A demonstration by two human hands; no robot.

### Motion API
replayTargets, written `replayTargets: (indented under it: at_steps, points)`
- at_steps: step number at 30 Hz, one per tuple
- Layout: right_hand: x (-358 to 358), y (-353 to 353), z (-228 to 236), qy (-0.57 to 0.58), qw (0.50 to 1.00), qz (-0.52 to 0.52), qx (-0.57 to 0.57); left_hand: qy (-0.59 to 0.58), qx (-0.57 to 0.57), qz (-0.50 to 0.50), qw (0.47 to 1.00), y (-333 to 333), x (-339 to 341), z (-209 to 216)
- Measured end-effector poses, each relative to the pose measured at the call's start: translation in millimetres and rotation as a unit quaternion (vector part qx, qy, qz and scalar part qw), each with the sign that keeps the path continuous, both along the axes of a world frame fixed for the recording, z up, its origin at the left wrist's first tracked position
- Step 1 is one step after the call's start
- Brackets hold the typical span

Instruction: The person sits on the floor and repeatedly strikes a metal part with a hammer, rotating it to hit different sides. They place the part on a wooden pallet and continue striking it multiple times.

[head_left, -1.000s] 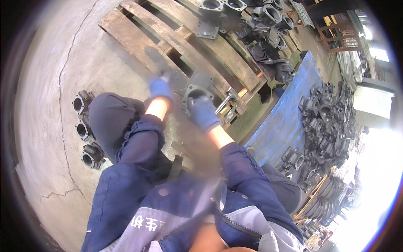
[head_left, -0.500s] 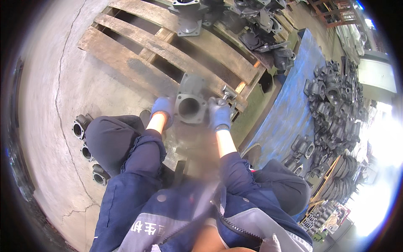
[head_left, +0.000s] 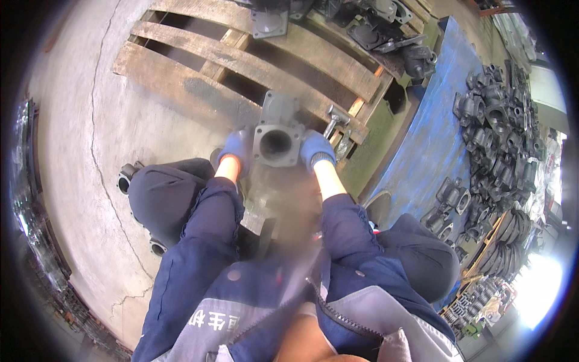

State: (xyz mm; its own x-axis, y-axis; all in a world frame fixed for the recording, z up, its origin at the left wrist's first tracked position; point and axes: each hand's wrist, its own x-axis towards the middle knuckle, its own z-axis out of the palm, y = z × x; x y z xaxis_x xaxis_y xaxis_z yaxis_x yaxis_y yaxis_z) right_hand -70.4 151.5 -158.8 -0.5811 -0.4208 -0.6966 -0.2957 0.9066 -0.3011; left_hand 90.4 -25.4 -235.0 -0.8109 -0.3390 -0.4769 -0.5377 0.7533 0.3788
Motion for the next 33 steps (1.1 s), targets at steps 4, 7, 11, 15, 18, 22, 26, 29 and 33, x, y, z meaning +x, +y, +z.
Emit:
replayTargets:
  at_steps: [4, 7, 11, 15, 18, 22, 26, 29, 33]
  points:
    - [0.6, -4.4, 6.0, -0.007, 0.998, -0.066, 0.01, 0.068, 0.158, 0.136, 0.976, 0.4, -1.1, -1.9]
    - [0.8, -5.2, 13.1, -0.007, 0.995, -0.093, -0.029, 0.14, 0.266, 0.206, 0.931, 1.0, -3.6, -13.0]
    - [-4.5, 13.5, 10.7, -0.002, 0.996, -0.049, -0.073, 0.052, 0.247, 0.331, 0.909, 11.3, -10.9, 3.0]
    - [-20.1, 50.3, 0.8, -0.029, 0.995, -0.017, -0.095, 0.012, 0.162, 0.3, 0.94, 13.9, -21.4, 52.0]
    - [-34.0, 70.3, 1.7, -0.134, 0.96, -0.026, -0.246, -0.047, 0.136, 0.31, 0.94, 12.1, -35.7, 72.8]
    - [-33.9, 72.6, 21.7, -0.372, 0.84, -0.348, -0.188, -0.062, 0.117, 0.362, 0.923, 16.4, -42.5, 77.3]
    - [-18.6, 54.2, 49.2, -0.291, 0.898, -0.3, -0.139, -0.082, 0.125, 0.373, 0.916, 20.8, -42.6, 78.9]
    - [-11.4, 47.4, 59.1, -0.252, 0.921, -0.266, -0.133, -0.105, 0.13, 0.372, 0.913, 20.8, -44.9, 84.3]
    - [-13.7, 60.6, 32.9, -0.158, 0.953, -0.145, -0.214, -0.115, 0.138, 0.373, 0.91, 20.0, -48.8, 85.7]
